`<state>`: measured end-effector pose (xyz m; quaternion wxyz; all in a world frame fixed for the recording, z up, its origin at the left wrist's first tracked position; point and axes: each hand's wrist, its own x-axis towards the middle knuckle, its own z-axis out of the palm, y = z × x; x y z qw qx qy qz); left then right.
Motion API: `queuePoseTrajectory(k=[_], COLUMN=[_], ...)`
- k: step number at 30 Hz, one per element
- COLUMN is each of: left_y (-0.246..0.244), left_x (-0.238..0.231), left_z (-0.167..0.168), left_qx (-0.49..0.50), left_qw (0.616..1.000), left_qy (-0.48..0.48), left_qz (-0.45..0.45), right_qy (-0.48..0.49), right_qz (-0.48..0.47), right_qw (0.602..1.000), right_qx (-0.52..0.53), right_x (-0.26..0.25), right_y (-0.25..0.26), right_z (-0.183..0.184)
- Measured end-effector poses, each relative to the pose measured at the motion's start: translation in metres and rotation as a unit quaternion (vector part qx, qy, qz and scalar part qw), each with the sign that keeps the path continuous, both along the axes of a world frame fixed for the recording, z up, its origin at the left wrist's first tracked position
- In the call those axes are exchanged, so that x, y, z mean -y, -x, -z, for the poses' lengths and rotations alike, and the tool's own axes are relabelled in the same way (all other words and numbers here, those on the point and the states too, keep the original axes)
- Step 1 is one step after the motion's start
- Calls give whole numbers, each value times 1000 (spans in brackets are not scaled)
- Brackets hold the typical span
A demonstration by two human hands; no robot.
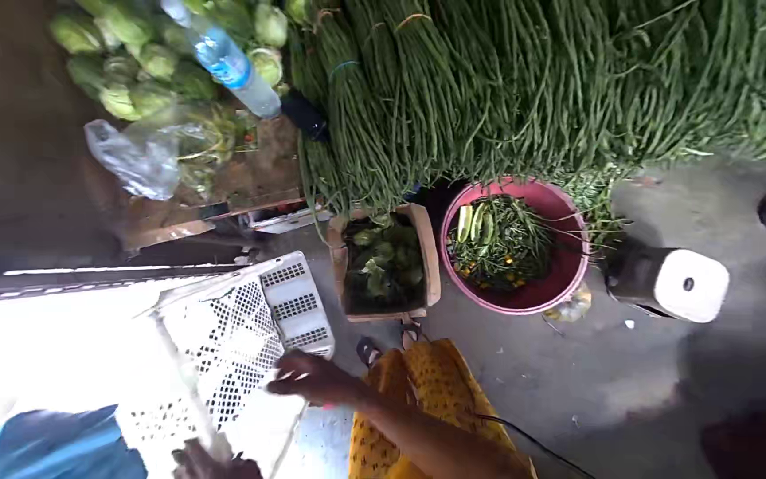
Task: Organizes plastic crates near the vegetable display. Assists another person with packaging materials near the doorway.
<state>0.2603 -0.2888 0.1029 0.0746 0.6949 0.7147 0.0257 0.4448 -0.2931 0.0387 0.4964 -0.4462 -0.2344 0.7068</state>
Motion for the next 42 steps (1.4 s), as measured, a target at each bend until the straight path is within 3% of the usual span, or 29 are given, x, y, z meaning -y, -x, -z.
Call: queuePoseTrajectory(k=[2, 5, 8, 10, 12, 15, 17, 23, 27, 30, 33, 37, 39, 42], left_y=[-16, -44, -65, -73, -71, -50, -36, -18, -34, -38, -32, -7, 3, 23], left_x=[5, 6, 29, 53, 79, 103, 112, 121, 119, 107, 87, 63, 57, 57], left_z=[21, 66, 107, 113, 123, 138, 142, 123, 116, 116, 122, 125, 121, 128], left_qx=[-29, -57, -26, 39, 97, 128, 162, 218, 275, 263, 261, 267, 287, 303], left_qw=[999, 997, 988, 970, 964, 969, 972, 952, 945, 956, 962, 964, 954, 937], left_qy=[-14, -30, 58, 134, 148, 169, 133, -69, -26, 19, 63, -11, -71, -107], left_qz=[34, 51, 144, 200, 200, 124, 105, 203, 172, 127, 55, -8, -48, -141], right_qy=[-38, 39, 112, 163, 219, 246, 236, 225, 226, 252, 237, 157, 95, -17], right_qz=[-34, 111, 196, 263, 284, 178, 133, 132, 211, 258, 138, -1, 2, 105], right_qw=[997, 988, 965, 945, 931, 953, 963, 965, 949, 927, 950, 963, 955, 936], right_qx=[-56, -103, -134, -108, -64, -11, 0, 19, 66, 101, 149, 217, 281, 336], right_x=[-29, -49, -30, 1, 21, 18, 17, 22, 36, 38, 17, -5, 0, 33], right_y=[28, 47, 13, -20, -50, -59, -55, -81, -117, -130, -126, -146, -176, -221], right_z=[-26, -19, 52, 116, 149, 131, 112, 63, 87, 109, 72, -11, -61, -102])
